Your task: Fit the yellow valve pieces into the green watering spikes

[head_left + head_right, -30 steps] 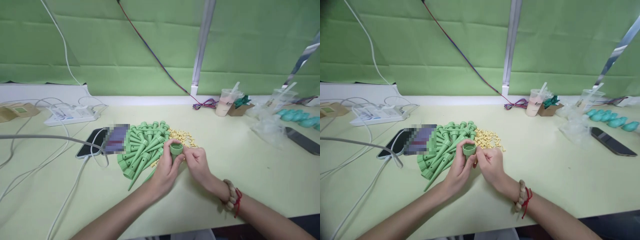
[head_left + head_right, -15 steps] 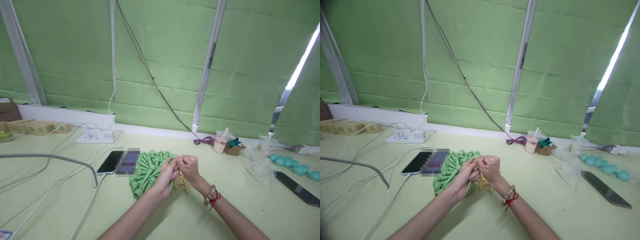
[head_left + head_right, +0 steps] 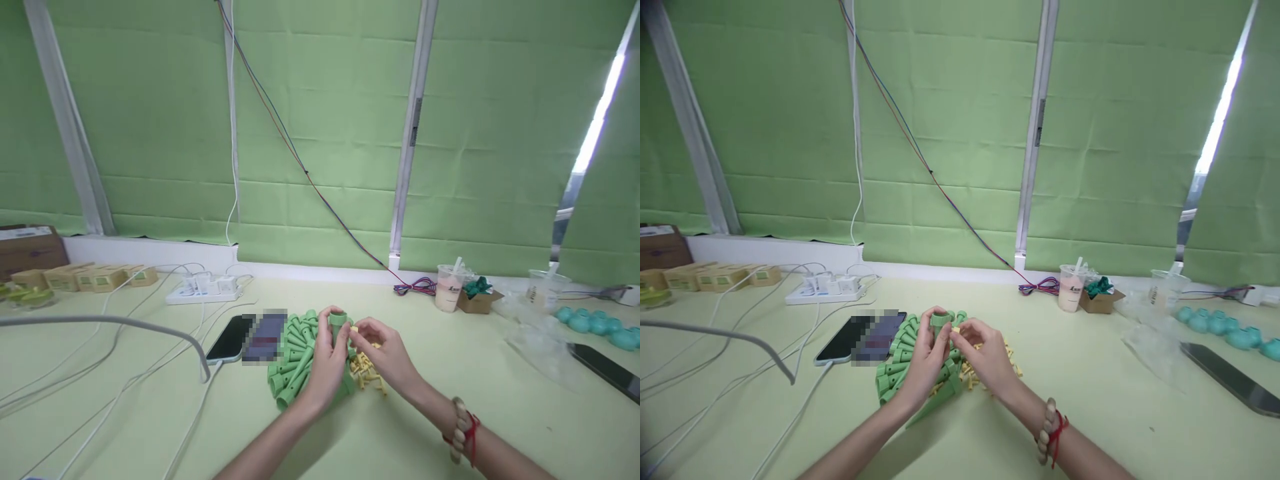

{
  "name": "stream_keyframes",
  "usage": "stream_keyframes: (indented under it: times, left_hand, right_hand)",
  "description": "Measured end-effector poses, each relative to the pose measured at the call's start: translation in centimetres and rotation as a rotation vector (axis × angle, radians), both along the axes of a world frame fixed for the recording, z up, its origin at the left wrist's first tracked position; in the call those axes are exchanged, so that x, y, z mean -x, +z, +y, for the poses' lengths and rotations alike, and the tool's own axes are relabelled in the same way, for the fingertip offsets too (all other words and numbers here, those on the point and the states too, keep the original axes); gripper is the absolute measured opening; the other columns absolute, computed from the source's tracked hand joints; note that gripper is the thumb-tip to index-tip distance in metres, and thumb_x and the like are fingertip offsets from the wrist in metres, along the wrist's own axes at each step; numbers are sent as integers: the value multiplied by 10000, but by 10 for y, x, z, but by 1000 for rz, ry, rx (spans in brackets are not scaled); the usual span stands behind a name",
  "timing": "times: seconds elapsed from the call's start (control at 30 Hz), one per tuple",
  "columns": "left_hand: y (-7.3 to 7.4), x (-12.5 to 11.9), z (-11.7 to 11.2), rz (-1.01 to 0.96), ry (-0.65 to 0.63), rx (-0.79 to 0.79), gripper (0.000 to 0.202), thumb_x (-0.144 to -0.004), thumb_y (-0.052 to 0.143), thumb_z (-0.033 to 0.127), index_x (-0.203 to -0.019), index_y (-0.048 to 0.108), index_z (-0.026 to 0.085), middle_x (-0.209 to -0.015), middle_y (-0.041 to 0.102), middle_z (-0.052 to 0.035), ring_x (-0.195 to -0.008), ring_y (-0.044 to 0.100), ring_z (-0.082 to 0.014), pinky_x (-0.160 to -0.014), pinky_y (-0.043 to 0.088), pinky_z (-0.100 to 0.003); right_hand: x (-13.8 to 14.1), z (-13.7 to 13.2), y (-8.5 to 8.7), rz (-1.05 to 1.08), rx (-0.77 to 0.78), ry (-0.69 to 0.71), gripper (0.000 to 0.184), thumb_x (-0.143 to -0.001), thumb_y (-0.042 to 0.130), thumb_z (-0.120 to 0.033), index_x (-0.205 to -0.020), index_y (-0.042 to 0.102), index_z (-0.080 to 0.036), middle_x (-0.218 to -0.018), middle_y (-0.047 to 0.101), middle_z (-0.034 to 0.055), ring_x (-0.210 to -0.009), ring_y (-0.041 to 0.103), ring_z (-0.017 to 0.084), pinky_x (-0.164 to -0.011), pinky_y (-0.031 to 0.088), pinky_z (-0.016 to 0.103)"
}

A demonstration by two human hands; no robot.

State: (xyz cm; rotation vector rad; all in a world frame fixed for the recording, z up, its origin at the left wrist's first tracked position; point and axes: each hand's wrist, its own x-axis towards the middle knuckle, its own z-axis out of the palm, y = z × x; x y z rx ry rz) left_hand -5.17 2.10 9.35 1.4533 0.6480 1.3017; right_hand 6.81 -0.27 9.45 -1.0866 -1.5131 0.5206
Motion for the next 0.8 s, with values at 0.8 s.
stream_keyframes:
  times: [0.8]
  left_hand:
    - [-35, -13, 28, 142, -280, 214, 328, -831, 452, 465, -1052, 392, 230, -453, 215, 119, -354, 164, -60, -377, 120, -184]
  right_hand:
    - [-24, 15, -47, -188, -157, -128, 200, -796, 549, -320, -645, 513, -193, -637, 545, 12, -621, 520, 145, -619, 439, 269]
